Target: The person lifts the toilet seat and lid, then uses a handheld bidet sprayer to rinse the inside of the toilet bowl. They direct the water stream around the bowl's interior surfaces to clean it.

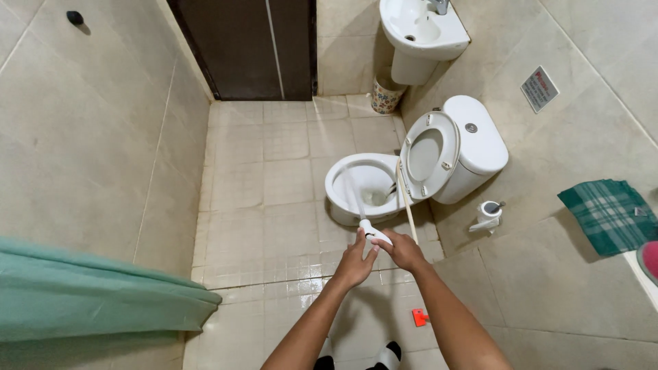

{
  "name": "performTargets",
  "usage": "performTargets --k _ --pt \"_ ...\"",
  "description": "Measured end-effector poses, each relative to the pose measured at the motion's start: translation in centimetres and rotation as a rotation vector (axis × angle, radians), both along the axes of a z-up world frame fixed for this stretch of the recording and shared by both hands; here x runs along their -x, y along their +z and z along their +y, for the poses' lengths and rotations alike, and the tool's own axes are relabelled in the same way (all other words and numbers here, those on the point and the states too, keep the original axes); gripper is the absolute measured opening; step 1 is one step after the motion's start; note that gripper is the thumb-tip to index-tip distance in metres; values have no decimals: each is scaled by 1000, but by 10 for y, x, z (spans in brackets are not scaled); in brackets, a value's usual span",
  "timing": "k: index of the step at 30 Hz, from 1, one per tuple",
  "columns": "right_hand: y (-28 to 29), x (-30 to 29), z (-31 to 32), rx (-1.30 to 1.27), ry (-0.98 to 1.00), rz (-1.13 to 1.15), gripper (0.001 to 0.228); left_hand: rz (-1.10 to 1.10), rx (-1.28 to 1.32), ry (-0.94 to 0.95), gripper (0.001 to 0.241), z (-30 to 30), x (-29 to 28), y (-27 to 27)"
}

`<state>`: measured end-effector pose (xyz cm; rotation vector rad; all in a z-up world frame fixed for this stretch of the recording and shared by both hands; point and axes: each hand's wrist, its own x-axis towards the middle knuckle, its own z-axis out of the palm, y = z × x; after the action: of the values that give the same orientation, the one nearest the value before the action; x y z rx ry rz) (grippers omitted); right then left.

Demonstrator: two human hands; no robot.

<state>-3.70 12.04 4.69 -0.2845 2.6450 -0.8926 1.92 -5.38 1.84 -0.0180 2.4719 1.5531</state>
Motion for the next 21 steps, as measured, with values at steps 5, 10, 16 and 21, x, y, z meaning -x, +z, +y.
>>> performTargets --k 5,10,16,21 --pt "5 -2 15 52 -36 31 45 0 -11 -19 85 16 4 10" --pt "8 1 33 36 -94 -10 44 -50 -1 -47 84 35 12 16" --pt "-15 6 67 144 -89 78 38 63 1 -80 84 68 23 2" --pt "-5 5 92 137 -157 43 35 70 -23 -85 83 97 29 7"
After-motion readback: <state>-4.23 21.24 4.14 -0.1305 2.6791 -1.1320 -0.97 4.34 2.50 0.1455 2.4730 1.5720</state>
